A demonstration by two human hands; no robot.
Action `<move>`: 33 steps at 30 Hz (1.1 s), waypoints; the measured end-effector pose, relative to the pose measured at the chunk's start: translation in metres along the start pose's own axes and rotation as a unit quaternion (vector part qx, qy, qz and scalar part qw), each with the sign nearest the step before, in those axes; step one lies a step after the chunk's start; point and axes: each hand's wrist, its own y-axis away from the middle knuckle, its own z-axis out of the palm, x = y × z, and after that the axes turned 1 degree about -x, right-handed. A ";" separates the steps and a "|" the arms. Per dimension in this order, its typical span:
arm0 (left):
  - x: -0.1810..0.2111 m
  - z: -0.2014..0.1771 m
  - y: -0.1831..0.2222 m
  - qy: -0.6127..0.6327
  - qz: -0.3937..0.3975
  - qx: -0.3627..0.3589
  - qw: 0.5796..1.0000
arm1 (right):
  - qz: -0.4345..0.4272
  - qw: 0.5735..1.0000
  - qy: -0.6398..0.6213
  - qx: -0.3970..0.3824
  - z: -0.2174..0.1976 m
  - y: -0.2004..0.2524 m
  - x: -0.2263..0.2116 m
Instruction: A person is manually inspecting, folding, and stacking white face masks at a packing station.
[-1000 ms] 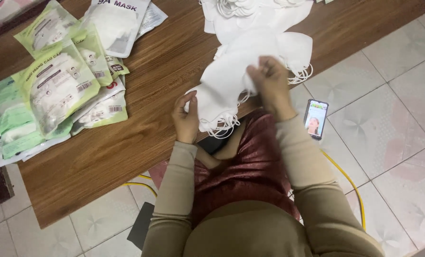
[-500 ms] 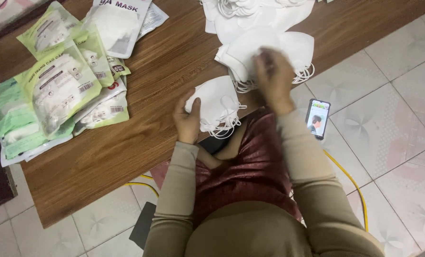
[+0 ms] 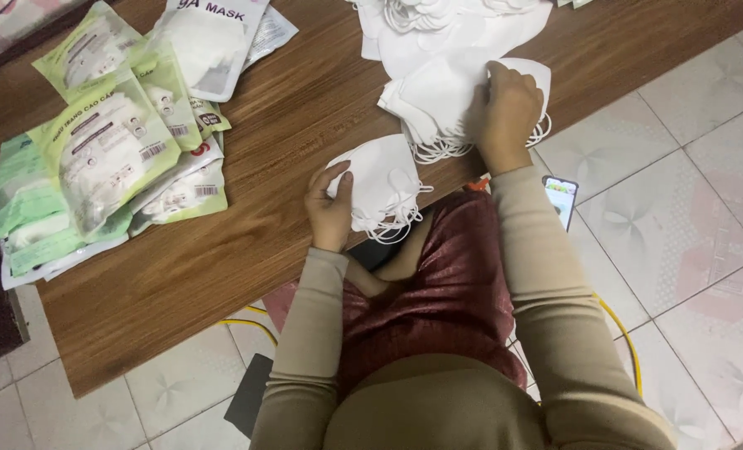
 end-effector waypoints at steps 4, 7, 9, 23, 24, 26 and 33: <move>0.001 -0.001 0.000 -0.005 0.008 -0.006 1.000 | 0.004 0.986 -0.164 0.023 -0.020 -0.001 0.000; 0.002 0.000 0.001 0.003 0.016 -0.005 1.000 | 0.120 0.913 -0.390 0.008 -0.033 0.005 -0.005; 0.004 0.000 0.001 0.019 0.008 -0.005 1.000 | 0.307 0.796 -0.511 -0.100 -0.048 0.009 -0.017; 0.008 0.007 0.004 0.019 -0.048 0.041 0.998 | 0.082 0.900 -0.369 -0.217 -0.049 0.065 -0.048; 0.008 0.007 0.004 0.019 -0.055 0.036 0.998 | -0.023 0.943 -0.285 -0.168 -0.075 0.055 -0.055; 0.001 0.008 0.001 0.015 -0.045 0.039 0.998 | -0.094 0.915 -0.361 -0.155 -0.171 0.021 -0.096; 0.004 0.008 0.001 0.004 -0.051 0.044 0.998 | -0.131 0.883 -0.431 -0.128 -0.205 0.020 -0.106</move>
